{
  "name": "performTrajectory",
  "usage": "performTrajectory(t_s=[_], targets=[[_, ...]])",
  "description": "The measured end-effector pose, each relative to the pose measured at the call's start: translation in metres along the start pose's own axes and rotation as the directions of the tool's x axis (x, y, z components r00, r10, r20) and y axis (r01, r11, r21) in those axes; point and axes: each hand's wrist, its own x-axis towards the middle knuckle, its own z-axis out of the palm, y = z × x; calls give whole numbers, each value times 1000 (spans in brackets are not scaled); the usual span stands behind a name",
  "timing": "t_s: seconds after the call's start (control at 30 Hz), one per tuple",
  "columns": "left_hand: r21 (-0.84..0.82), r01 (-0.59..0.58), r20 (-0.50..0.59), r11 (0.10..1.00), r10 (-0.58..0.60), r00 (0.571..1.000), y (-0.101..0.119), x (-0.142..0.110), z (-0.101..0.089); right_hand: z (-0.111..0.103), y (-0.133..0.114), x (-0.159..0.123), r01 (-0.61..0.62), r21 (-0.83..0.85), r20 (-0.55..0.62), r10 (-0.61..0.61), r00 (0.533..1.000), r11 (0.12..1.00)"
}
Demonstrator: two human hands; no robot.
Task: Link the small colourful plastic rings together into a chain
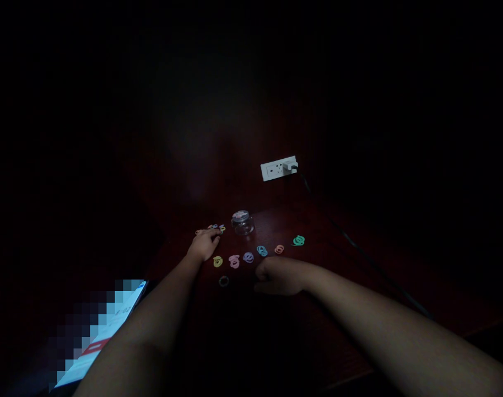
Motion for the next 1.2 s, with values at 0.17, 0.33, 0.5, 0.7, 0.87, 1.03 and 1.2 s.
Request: performTrajectory(t_s=[0.17, 0.33, 0.5, 0.7, 0.87, 1.03, 1.2], targets=[[-23, 151, -51, 988, -152, 987, -4, -1, 1, 0, 0, 1, 14, 1, 1, -14, 1000, 1000], [-93, 325, -136, 941, -335, 932, -7, -12, -2, 0, 2, 2, 1, 37, 1, -1, 1000, 999], [-248, 369, -189, 896, -418, 888, -7, -33, -10, 1, 2, 3, -8, 58, 2, 8, 1000, 998], [-479, 309, -268, 822, -472, 840, 6, -70, -23, 6, 10, 10, 44, 131, -43, -38, 998, 990], [-572, 190, -261, 798, -397, 880, 45, -91, -25, 10, 10, 13, 56, 237, -102, -32, 994, 970], [-620, -66, -139, 782, -26, 990, 104, -94, -21, 10, 3, 7, 73, 429, -165, -1, 986, 900], [-500, -188, -105, 845, 157, 982, 133, -94, -18, 12, 5, 6, 119, 517, -221, -2, 975, 848]])
